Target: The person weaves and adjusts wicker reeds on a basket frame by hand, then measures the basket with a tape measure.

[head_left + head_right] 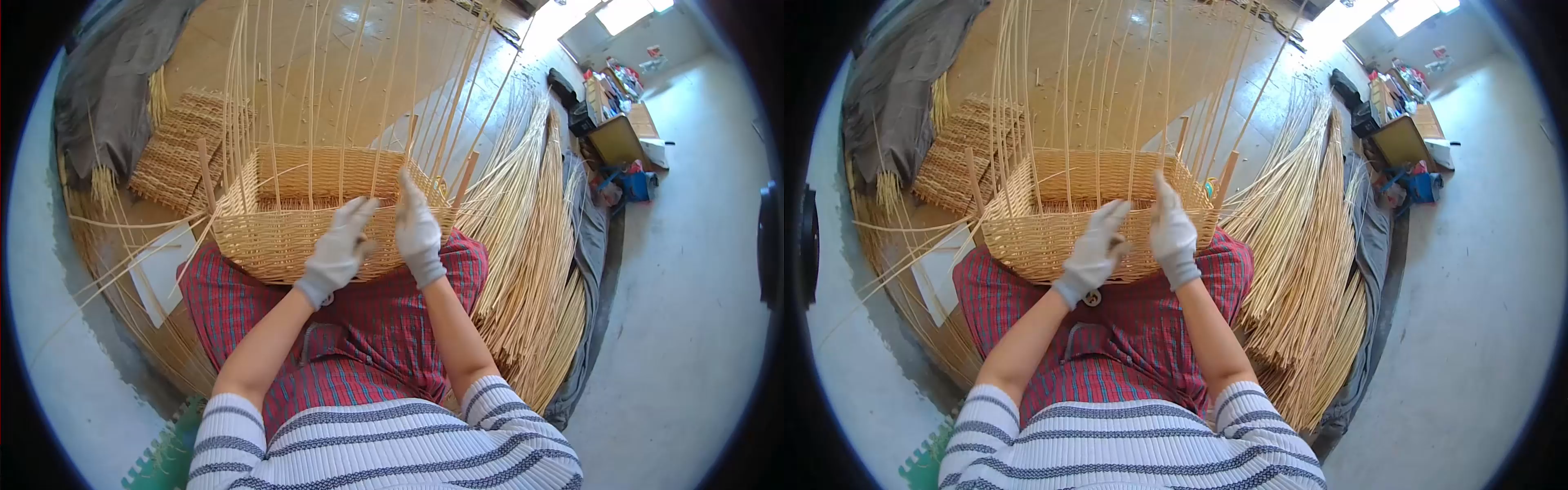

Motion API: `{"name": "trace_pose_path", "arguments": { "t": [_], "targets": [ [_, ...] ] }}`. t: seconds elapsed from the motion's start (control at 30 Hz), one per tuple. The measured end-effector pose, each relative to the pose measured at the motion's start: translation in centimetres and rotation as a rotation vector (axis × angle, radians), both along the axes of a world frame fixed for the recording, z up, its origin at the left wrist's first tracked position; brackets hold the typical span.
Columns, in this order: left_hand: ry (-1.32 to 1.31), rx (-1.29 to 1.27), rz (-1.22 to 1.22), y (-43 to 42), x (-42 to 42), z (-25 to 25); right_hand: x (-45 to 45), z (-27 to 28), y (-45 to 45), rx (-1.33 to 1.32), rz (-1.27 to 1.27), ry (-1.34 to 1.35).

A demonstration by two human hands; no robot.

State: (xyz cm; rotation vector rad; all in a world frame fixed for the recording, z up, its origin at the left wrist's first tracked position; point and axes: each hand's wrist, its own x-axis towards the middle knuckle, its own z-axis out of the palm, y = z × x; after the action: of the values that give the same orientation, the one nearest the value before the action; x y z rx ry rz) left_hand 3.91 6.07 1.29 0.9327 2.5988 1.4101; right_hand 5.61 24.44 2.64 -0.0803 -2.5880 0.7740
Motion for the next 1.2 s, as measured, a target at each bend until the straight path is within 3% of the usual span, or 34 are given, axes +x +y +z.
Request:
{"name": "trace_pose_path", "arguments": {
  "t": [0.03, 0.1, 0.13, 0.2, 0.23, 0.27, 0.33, 0.43, 0.47, 0.5, 0.57, 0.6, 0.63, 0.7, 0.77, 0.83, 0.9, 0.97, 1.03, 1.1, 1.2],
  "targets": [
    [-0.006, 0.285, 0.039, -2.2, 0.3, -1.6, 1.9, -0.5, 0.0, -0.002, -0.018, 0.005],
    [-0.466, 0.723, 0.380, -11.6, -0.1, -9.4, 3.4, -1.9, -0.5, -0.069, -0.185, 0.072],
    [-0.464, 0.697, 0.420, -14.0, 0.1, -8.4, 3.4, -2.1, -1.3, -0.029, -0.153, 0.120],
    [-0.223, 0.822, 0.887, -18.2, -1.7, -6.2, 2.5, -2.8, -4.8, -0.104, 0.004, 0.173],
    [-0.202, 0.818, 0.908, -19.4, -2.5, -5.9, 2.5, -3.6, -6.9, -0.277, 0.159, -0.059],
    [-0.241, 0.825, 0.832, -20.0, -3.3, -5.7, 2.5, -4.3, -9.1, -0.430, 0.312, -0.293],
    [-0.354, 0.767, 0.781, -21.3, -4.1, -5.5, 2.0, -1.6, -14.8, -0.047, 0.537, -0.346],
    [-0.161, 0.724, 0.726, -21.7, -4.7, -8.0, 1.1, 0.3, -21.9, -0.148, 0.690, -0.301],
    [-0.331, 0.756, 0.754, -22.0, -4.2, -8.7, 0.8, 1.1, -23.8, -0.147, 0.690, -0.242],
    [-0.330, 0.756, 0.759, -22.5, -3.9, -8.7, 0.5, 1.7, -25.4, -0.146, 0.683, -0.189],
    [0.013, 0.315, 0.612, -23.1, -3.2, -7.9, -0.6, 2.1, -27.9, -0.014, 0.739, -0.125],
    [-0.229, 0.498, 0.502, -23.8, -3.0, -7.5, -1.0, 2.2, -28.5, 0.114, 0.790, -0.050],
    [-0.223, 0.501, 0.508, -24.8, -3.6, -7.4, -1.1, 2.0, -28.8, 0.117, 0.797, -0.046],
    [-0.577, 0.685, 0.342, -26.3, -5.5, -7.2, -0.8, 1.5, -28.7, 0.105, 0.789, -0.097],
    [-0.653, 0.749, 0.260, -26.8, -7.6, -5.3, -0.3, 2.4, -26.6, 0.075, 0.766, -0.082],
    [-0.507, 0.453, -0.003, -26.6, -9.9, -6.6, 0.8, 1.4, -23.2, -0.058, 0.641, 0.004],
    [-0.602, 0.435, -0.001, -25.1, -10.4, -7.1, 1.0, -2.0, -19.3, -0.721, 0.373, -0.246],
    [-0.662, 0.576, 0.188, -23.5, -9.1, -8.8, -2.0, -3.1, -17.5, -1.007, 0.067, -0.403],
    [-0.624, 0.669, 0.256, -22.1, -8.4, -8.6, -6.2, -2.2, -18.6, -0.682, 0.137, -0.271],
    [-0.715, 0.775, 0.342, -21.1, -7.8, -9.2, -10.7, 1.2, -21.8, 0.164, 0.176, 0.240],
    [-0.658, 0.851, 0.447, -19.4, -7.1, -7.7, -14.5, 1.9, -22.9, 0.336, 0.144, 0.201]
  ]
}}
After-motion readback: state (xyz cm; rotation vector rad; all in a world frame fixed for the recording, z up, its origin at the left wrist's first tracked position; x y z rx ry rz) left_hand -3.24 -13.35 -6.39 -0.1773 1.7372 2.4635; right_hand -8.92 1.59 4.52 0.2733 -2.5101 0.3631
